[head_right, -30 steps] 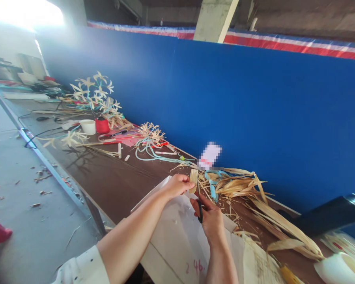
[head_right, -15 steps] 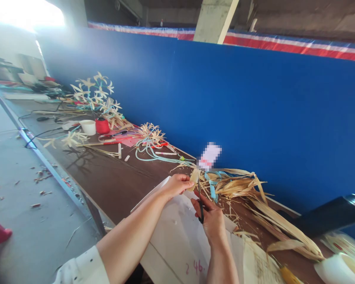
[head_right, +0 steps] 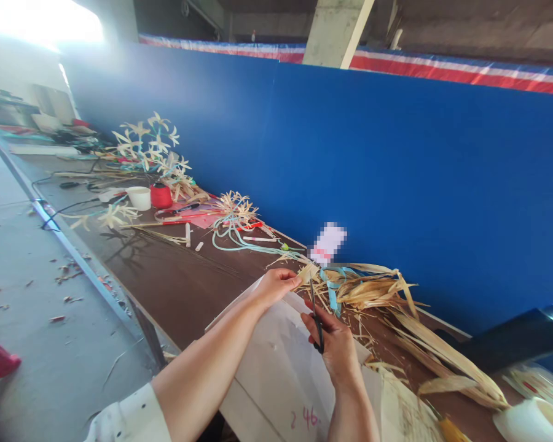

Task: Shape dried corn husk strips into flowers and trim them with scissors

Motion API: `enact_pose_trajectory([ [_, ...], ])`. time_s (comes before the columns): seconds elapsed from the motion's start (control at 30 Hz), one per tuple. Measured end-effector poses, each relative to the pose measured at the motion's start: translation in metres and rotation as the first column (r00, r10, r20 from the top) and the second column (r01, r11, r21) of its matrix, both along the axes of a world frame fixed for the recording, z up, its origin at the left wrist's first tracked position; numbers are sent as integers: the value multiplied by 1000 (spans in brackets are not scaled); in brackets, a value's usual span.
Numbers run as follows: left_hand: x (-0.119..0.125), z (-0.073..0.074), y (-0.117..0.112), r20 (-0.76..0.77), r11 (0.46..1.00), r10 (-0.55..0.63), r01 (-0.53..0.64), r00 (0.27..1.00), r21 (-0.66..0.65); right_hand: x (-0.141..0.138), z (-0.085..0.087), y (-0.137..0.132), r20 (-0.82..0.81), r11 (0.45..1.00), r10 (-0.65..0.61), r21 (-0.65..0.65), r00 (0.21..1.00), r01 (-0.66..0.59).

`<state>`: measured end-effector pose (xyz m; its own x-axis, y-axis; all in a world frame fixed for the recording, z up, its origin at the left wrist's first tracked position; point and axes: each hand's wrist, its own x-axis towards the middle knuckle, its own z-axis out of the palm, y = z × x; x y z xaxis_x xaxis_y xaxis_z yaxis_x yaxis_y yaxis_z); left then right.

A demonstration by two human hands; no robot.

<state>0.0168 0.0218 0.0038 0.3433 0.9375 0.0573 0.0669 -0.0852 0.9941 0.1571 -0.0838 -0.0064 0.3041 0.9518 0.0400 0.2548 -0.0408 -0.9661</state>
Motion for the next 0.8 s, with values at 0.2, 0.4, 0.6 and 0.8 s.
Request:
enact_pose_trajectory([
  [0.2,-1,2,0,-23,999,15,-14,1000,30,0,1,0,6,1000,9,-1,1000,-9],
  [0.4,0,0,1,3,999,-4,4,1000,43,-2,4,0,-16,1000,-1,8,1000,1],
  [0.6,-1,-1,0,-7,1000,-18,18,1000,25,0,2,-1,-40,1000,21,8,999,-21],
  [0.8,-1,-3,2,-6,1000,-28,28,1000,14,0,3,-1,-56,1000,18,-11,998,-19],
])
